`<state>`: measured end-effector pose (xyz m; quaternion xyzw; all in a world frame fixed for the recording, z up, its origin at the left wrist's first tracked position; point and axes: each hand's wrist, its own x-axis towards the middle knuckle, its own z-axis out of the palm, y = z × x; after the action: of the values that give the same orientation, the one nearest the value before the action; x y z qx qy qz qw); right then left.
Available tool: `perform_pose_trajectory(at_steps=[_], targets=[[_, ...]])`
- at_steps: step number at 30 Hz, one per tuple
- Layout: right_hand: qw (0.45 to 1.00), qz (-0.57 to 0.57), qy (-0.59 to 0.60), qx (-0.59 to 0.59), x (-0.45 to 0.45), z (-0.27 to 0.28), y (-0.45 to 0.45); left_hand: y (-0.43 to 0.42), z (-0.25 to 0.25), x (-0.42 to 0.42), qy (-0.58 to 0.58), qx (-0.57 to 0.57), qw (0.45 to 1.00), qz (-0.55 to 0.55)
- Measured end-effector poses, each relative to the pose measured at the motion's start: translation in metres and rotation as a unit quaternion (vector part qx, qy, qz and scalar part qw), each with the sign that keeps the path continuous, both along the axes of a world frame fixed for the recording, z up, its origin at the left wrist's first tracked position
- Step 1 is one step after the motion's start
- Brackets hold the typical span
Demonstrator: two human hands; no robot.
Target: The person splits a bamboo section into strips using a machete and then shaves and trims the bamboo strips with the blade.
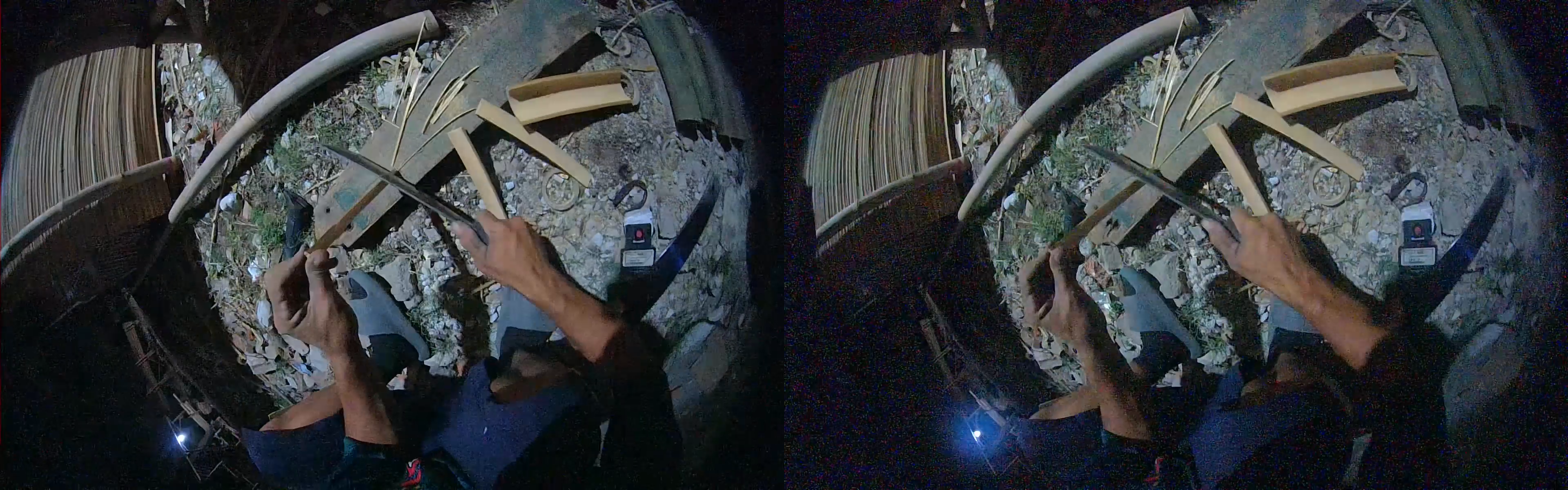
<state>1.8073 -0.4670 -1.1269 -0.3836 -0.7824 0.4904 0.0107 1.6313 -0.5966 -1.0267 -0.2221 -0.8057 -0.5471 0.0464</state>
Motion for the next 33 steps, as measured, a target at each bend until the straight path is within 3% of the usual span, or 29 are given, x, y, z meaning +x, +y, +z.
perform_pose_trajectory(at_steps=[2, 3, 8, 10, 12, 16, 18, 19, 24, 26, 27, 33], targets=[[0.995, 0.023, 0.092, 0.044, 0.011, -0.006, -0.001, 0.002, -0.003, 0.003, -0.002, -0.019, 1.0, 0.02], [0.994, 0.037, 0.105, -0.018, 0.013, 0.009, -0.002, 0.008, -0.001, 0.005, -0.019, -0.011, 0.999, 0.046], [0.979, 0.04, 0.198, -0.037, 0.003, 0.051, -0.001, 0.003, 0.004, 0.004, -0.044, -0.016, 0.999, 0.026], [0.995, 0.047, 0.08, -0.039, 0.0, 0.024, 0.003, 0.0, -0.002, 0.001, -0.002, -0.018, 1.0, 0.004], [0.996, 0.047, 0.073, -0.014, 0.002, 0.016, 0.003, 0.002, -0.003, -0.001, 0.001, -0.019, 1.0, -0.002], [0.981, 0.081, 0.178, -0.013, 0.017, 0.016, -0.005, 0.004, 0.001, 0.003, -0.026, -0.042, 0.999, 0.018], [0.988, 0.025, 0.147, 0.03, 0.009, -0.013, -0.004, 0.005, 0.004, 0.0, -0.005, -0.054, 0.997, 0.055], [0.998, 0.017, 0.044, -0.034, 0.007, -0.019, 0.005, 0.004, 0.003, -0.004, -0.009, -0.047, 0.996, 0.078], [0.996, 0.024, 0.086, 0.0, 0.019, -0.016, 0.009, 0.005, -0.001, -0.012, -0.013, -0.04, 0.997, 0.069], [0.997, 0.026, 0.076, 0.008, 0.029, -0.019, 0.007, 0.001, 0.0, -0.015, -0.022, -0.026, 0.997, 0.073], [0.999, 0.025, -0.014, -0.014, 0.031, -0.013, 0.017, 0.001, 0.0, -0.016, -0.021, -0.02, 0.997, 0.071], [0.998, 0.04, -0.021, 0.033, 0.047, -0.023, 0.02, 0.008, -0.001, -0.018, -0.06, 0.004, 0.996, 0.062]])
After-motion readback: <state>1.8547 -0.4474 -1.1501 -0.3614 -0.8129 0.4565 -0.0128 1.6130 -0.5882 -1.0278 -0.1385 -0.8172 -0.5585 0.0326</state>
